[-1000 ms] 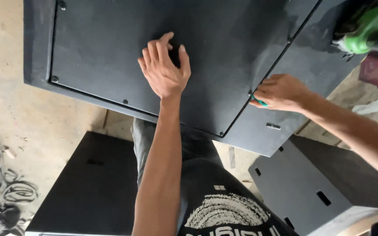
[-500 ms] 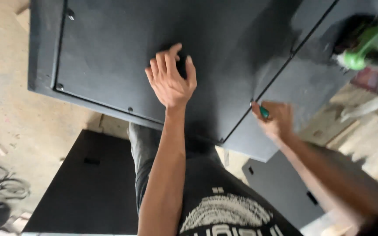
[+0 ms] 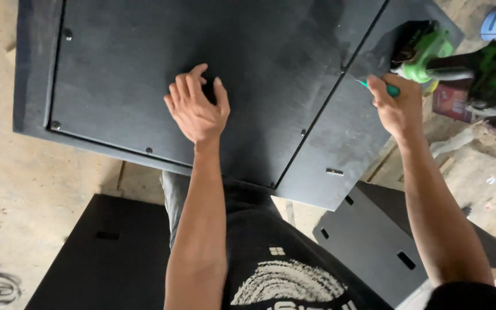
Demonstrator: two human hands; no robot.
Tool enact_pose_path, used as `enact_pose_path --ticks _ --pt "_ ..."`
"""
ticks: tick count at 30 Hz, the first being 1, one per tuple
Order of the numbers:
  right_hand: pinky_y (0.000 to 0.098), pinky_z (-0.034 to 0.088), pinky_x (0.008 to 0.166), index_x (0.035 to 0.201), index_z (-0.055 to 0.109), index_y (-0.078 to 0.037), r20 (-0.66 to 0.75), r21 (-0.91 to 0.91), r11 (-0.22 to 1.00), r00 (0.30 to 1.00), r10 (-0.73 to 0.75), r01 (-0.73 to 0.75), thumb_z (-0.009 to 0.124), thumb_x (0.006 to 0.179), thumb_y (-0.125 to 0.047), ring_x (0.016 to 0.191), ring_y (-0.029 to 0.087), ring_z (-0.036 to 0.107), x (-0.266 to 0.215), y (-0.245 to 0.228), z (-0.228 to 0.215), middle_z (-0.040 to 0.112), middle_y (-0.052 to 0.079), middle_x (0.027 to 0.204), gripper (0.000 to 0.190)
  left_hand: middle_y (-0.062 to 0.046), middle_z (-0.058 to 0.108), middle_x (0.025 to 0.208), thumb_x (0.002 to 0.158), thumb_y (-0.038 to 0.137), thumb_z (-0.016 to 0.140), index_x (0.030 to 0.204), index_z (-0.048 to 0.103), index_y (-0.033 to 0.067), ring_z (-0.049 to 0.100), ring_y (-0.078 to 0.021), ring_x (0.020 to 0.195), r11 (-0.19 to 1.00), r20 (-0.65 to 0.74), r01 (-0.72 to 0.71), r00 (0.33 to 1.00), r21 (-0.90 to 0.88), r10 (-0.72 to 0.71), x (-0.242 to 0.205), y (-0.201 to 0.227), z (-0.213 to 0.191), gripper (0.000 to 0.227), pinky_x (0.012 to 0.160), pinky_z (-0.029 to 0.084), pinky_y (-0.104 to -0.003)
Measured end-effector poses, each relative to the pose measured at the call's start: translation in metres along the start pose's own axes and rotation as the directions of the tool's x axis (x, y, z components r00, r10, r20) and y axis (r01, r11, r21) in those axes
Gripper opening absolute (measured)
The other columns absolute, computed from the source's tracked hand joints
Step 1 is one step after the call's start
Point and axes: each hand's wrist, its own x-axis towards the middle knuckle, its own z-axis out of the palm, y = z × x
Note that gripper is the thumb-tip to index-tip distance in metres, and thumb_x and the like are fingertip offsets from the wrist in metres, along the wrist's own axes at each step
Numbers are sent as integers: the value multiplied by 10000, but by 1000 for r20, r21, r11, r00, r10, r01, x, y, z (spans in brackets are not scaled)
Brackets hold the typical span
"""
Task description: Marking layout points on a black wooden box using a green marker for assembly.
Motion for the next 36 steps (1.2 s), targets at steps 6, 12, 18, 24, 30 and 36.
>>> enact_pose_path --ticks 6,12,18,24,30,36 --pt "277 400 596 591 516 -190 109 176 984 994 22 -41 719 1137 -347 495 99 427 46 12 24 460 -33 509 604 81 472 894 868 303 683 1190 618 259 529 -167 802 999 -3 52 999 13 -51 0 -1 10 332 730 409 -340" --pt "274 359 571 603 486 -177 145 199 980 989 -10 -19 694 1172 -282 476 89 398 55 20 33 449 -34 506 615 76 469 893 876 296 674 1196 613 253 534 -164 805 999 5 47 999 6 -47 1 -1 7 329 730 413 -344" --pt "351 433 768 781 615 -142 247 -381 722 817 -522 577 758 1139 -505 696 224 530 73 -4 -1 567 29 699 529 57 514 898 908 311 655 1178 637 221 533 -188 786 998 33 63 997 3 -63 6 7 -2 285 728 409 -365" --pt "320 497 907 794 651 -220 596 -492 346 599 -535 799 694 1066 -527 731 109 586 84 -42 -18 641 -80 718 413 23 551 908 971 317 621 1159 648 176 529 -238 773 997 82 75 994 -14 -74 6 14 -15 236 723 387 -406" --pt "408 477 561 998 526 -45 327 21 1000 945 16 -24 569 1075 -596 561 238 565 46 -71 2 568 102 658 559 29 561 921 953 308 646 1161 646 183 532 -236 788 996 60 88 994 -19 -87 6 10 -7 243 736 392 -399" --pt "507 443 1035 1525 384 -46 448 -1 932 833 326 -364 379 979 -544 1245 341 591 11 -130 -51 466 182 1508 740 28 562 914 949 312 640 1165 648 184 535 -239 779 995 61 93 994 -43 -90 7 7 -8 251 715 393 -407"
